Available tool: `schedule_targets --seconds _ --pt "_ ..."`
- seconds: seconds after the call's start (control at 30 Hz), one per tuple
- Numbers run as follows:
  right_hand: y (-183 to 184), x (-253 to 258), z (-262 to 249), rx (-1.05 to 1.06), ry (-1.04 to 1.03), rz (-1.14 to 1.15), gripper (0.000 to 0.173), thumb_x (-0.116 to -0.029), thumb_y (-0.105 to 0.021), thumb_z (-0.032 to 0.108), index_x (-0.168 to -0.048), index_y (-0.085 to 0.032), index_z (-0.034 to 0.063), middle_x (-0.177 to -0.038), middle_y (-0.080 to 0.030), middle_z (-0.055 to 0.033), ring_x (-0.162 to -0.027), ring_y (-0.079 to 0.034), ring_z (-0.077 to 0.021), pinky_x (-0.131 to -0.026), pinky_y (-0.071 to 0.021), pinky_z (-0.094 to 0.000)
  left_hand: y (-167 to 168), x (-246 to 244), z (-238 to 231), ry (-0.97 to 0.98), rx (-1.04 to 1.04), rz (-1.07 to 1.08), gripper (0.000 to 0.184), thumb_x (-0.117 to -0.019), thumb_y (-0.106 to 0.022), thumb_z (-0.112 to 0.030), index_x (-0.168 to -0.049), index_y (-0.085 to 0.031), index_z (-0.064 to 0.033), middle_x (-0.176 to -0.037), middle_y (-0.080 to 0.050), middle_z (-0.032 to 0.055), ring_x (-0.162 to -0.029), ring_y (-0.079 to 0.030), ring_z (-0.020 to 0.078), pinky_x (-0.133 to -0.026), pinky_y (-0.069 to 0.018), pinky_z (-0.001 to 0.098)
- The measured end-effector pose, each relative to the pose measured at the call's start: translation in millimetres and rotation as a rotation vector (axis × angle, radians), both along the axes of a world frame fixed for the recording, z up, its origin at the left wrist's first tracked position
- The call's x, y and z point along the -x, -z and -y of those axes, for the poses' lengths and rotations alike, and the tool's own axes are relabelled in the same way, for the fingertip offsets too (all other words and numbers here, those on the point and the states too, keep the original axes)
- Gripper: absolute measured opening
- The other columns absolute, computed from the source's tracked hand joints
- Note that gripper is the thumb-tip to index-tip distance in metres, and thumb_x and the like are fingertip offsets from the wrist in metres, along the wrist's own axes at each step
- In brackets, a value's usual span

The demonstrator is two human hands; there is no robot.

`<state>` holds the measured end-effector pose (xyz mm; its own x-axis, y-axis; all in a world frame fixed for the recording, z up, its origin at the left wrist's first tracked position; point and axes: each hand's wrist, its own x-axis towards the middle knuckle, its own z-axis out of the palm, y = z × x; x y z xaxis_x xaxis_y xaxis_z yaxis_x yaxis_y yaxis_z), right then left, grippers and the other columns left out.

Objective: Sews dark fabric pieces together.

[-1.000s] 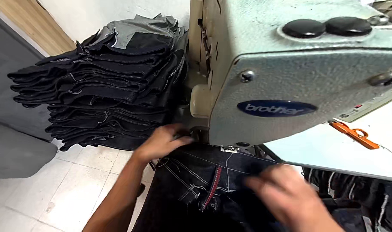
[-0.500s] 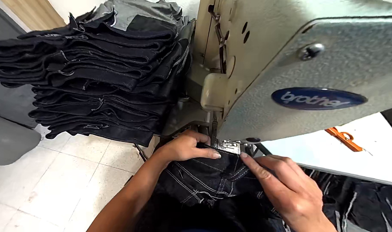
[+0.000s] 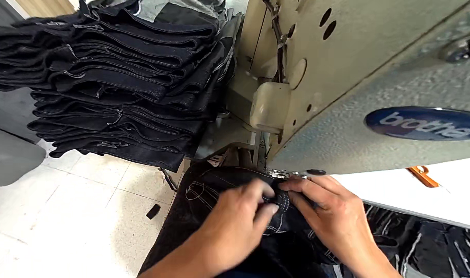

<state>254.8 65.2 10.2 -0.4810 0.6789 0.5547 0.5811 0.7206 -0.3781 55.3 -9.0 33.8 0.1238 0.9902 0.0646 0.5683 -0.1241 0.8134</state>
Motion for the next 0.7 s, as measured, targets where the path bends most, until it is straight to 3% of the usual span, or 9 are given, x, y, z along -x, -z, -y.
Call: schedule_targets --seconds 0.1,0.2,0.33,0.5,0.63,0.7 --pt "2 1 -1 -0.018 0.001 -0.019 0.017 -0.0904 -0.062 0.019 -0.084 -0.078 0.0174 -0.084 -0.073 0.0023 -0.086 -0.068 -0.0067 -0.076 -0.0529 -0.0197 13 -12 13 -0.013 0.142 0.458 0.022 -0.1021 -0.061 -0.016 -0.110 -0.067 0.0031 -0.091 -0.074 0.0081 -0.075 -0.074 0.0105 -0.069 -0.0639 0.0267" --pt "6 4 0 -0.035 -0.008 -0.070 0.016 -0.0919 -0.064 0.018 -0.084 -0.077 0.0160 -0.083 -0.073 0.0018 -0.084 -0.067 -0.0061 -0.075 -0.0522 -0.0192 17 -15 10 -0.105 0.236 0.669 0.017 -0.1008 -0.064 -0.015 -0.095 -0.067 0.0002 -0.087 -0.076 0.0052 -0.075 -0.076 0.0118 -0.071 -0.0657 0.0285" --pt "11 4 1 -0.100 -0.014 -0.083 0.018 -0.0950 -0.064 0.016 -0.086 -0.079 0.0159 -0.086 -0.075 -0.0001 -0.087 -0.069 -0.0078 -0.077 -0.0528 -0.0186 18 -18 6 -0.132 0.247 0.731 0.011 -0.0994 -0.065 -0.011 -0.094 -0.065 -0.0012 -0.085 -0.076 0.0051 -0.074 -0.076 0.0135 -0.069 -0.0661 0.0291" --pt "12 -2 12 -0.207 -0.033 0.122 0.032 -0.0976 -0.049 -0.002 -0.106 -0.077 0.0122 -0.100 -0.074 -0.0079 -0.098 -0.068 -0.0199 -0.083 -0.0534 -0.0239 14 -25 4 -0.198 0.313 0.785 0.008 -0.0999 -0.060 -0.001 -0.104 -0.053 -0.0008 -0.083 -0.074 0.0066 -0.070 -0.077 0.0169 -0.066 -0.0669 0.0307" --pt "21 -12 9 -0.128 -0.046 0.074 0.043 -0.0961 -0.047 -0.002 -0.118 -0.076 0.0211 -0.101 -0.065 -0.0102 -0.099 -0.061 -0.0214 -0.086 -0.0495 -0.0260 14 -22 1 -0.172 0.403 0.854 0.018 -0.1009 -0.058 0.001 -0.113 -0.045 -0.0038 -0.081 -0.074 0.0063 -0.067 -0.076 0.0183 -0.064 -0.0666 0.0319" --pt "30 -16 5 -0.089 -0.074 0.006 0.045 -0.0981 -0.046 0.000 -0.123 -0.073 0.0262 -0.102 -0.061 -0.0088 -0.101 -0.057 -0.0186 -0.090 -0.0460 -0.0247 21 -18 0 -0.088 0.336 0.765 0.019 -0.1020 -0.058 -0.004 -0.116 -0.046 -0.0033 -0.075 -0.072 0.0046 -0.061 -0.074 0.0157 -0.058 -0.0647 0.0304"
